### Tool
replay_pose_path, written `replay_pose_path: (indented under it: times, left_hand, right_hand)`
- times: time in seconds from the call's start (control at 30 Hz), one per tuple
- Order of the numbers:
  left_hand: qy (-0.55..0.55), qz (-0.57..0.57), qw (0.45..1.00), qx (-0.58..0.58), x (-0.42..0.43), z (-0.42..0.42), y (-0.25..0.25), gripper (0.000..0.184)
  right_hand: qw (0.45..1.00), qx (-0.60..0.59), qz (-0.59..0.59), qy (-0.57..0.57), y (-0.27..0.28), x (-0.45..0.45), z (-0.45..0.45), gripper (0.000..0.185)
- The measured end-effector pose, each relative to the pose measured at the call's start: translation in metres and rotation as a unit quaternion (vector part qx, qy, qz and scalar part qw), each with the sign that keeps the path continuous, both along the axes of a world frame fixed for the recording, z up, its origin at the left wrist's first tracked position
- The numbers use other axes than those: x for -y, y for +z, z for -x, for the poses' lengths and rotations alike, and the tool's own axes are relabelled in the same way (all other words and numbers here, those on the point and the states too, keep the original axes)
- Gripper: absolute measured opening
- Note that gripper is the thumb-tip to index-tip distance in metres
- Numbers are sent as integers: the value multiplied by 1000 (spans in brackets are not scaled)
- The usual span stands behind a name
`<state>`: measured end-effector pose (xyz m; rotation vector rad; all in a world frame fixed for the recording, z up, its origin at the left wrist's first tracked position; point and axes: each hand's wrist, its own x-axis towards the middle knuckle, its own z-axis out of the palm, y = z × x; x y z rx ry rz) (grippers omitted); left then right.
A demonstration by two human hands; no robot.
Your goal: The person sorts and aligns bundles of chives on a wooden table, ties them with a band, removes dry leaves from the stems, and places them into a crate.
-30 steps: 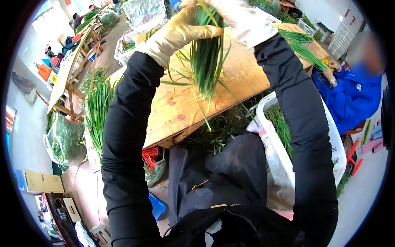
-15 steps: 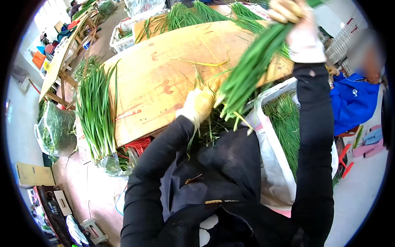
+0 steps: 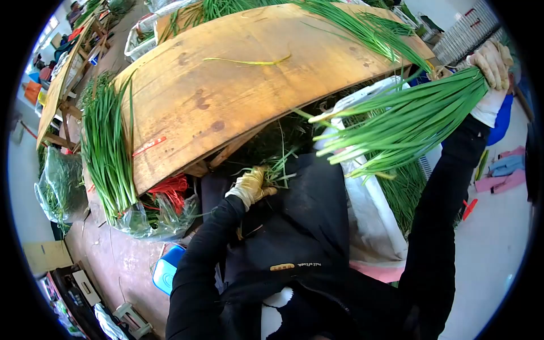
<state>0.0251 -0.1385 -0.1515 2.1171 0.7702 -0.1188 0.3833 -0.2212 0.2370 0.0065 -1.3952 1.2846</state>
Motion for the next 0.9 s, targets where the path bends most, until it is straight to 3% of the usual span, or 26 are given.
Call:
replay_pose_path:
  times: [0.03,0.07,0.1,0.17,0.23,0.3,0.43,0.47,0.5,0.57,0.6,0.67,0.7,0.77,0.8,0.83,0.87,0.9]
  left_hand:
    - [13,-98,994,45,4,-10,21,105]
    - [1,-1,981,196,-3,-17,16,118]
    - [4,266,896,355,-4,-33,28,119]
    - [29,535,747,394,-2,-59,68,112]
    - [4,571,723,388,5,-77,105,104]
    - [-75,519,721,454,9,-97,97,101]
    - [-156,498,765,377,29,-87,109,73]
    - [-113,551,767,308,31,-78,102,60]
    - [-68,608,730,303,28,-72,81,43]
    - [37,601,746,283,22,-54,48,33]
    - [98,497,838,202,19,-45,17,31]
    - [153,221,960,73,10,-22,-38,29]
    - [147,60,987,31,7,-7,-58,27]
    - [82,-49,991,-90,-10,13,-94,31]
    - [59,-55,979,-187,-6,9,-30,37]
    - [62,-63,978,-188,-6,9,-3,37]
    - [-56,-188,973,-124,-5,11,15,42]
    - [-130,-191,968,-97,-7,6,64,45]
  right_hand:
    - [1000,10,-24,-10,-5,2,3,19]
    - [989,-50,39,-137,-10,14,8,24]
    - [992,-49,40,-105,-19,10,12,29]
    - [997,-44,47,-42,-36,4,20,39]
    - [990,-107,34,91,-62,2,31,39]
    - [974,-150,-22,169,-84,-1,52,36]
    - [939,-41,-110,322,-99,-6,68,35]
    - [929,-4,-110,354,-97,-7,69,38]
    - [918,-28,-119,378,-97,-1,71,39]
    - [915,-38,-168,366,-93,9,77,37]
    - [948,-47,-141,282,-96,21,77,32]
    - [945,-46,-136,295,-93,19,75,30]
    - [941,-43,-125,312,-91,18,75,28]
    - [931,-62,-151,326,-89,22,62,27]
    - [931,-85,-154,319,-86,23,60,28]
    - [930,-106,-160,314,-84,23,57,29]
    - [941,-108,-149,284,-85,28,50,30]
    - [939,-108,-157,285,-87,24,48,30]
